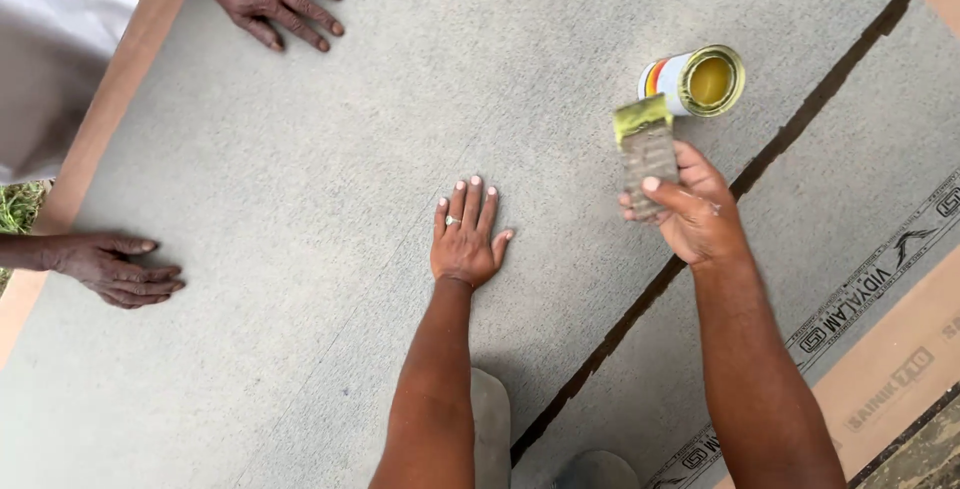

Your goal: The person applies adhesive from a container onto a large board using a spreader and then positions and presses smaller wooden panels onto the board.

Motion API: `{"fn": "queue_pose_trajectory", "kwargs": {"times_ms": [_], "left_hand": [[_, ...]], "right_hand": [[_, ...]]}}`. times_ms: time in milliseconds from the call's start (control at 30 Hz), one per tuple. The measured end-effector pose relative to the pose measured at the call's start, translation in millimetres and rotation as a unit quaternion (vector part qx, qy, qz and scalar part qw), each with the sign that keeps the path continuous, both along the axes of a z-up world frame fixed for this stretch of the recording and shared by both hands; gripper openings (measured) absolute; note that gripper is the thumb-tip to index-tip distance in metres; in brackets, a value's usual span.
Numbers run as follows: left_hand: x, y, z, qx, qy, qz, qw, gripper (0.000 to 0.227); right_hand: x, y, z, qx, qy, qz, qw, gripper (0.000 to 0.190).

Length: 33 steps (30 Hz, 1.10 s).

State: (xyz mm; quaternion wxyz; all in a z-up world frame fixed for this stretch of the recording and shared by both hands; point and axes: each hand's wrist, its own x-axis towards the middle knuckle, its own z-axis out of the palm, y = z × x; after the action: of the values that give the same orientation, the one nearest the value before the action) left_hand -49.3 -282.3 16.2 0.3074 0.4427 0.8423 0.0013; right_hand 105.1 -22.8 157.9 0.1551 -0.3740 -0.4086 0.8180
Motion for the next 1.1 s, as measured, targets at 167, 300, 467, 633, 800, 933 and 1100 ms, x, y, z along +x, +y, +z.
{"fn": "queue_pose_trajectory", "kwargs": {"times_ms": [167,300,467,633,800,933,1100], "left_hand": [[3.5,-6.2,-4.7,0.015,-0.021,-0.008,1.000,0.073],[6.0,-10.6,-13.9,0.034,-0.052,0.000,0.998,0.072],[10.7,-13.8,-23.8,0.049,-0.027,-0.018,0.998,0.073],[9.8,-16.7,-25.0,0.073,-0.026,-0.004,0.997,0.072],[9.1,-13.5,-24.9,0.064,-0.026,-0.017,0.997,0.072],[12.1,-17.4,-28.0,0.070,-0.036,-0.009,0.997,0.072],[8.5,-12.2,-27.1,0.069,-0.020,-0.013,0.997,0.072]], "right_hand": [[-68.3,-19.6,-92.4,0.092,-0.173,0.178,0.964,0.040],[-104.8,-28.1,-106.0,0.259,-0.222,0.235,0.910,0.042],[-134.6,-39.2,-98.5,0.622,-0.352,0.371,0.593,0.047],[-151.5,-42.2,-70.0,0.655,-0.379,0.403,0.515,0.044],[-156.5,-41.5,-72.9,0.661,-0.373,0.405,0.510,0.044],[-159.3,-30.5,-72.2,0.644,-0.395,0.427,0.497,0.043],[-158.5,-7.8,-76.9,0.652,-0.403,0.414,0.490,0.041]]}}
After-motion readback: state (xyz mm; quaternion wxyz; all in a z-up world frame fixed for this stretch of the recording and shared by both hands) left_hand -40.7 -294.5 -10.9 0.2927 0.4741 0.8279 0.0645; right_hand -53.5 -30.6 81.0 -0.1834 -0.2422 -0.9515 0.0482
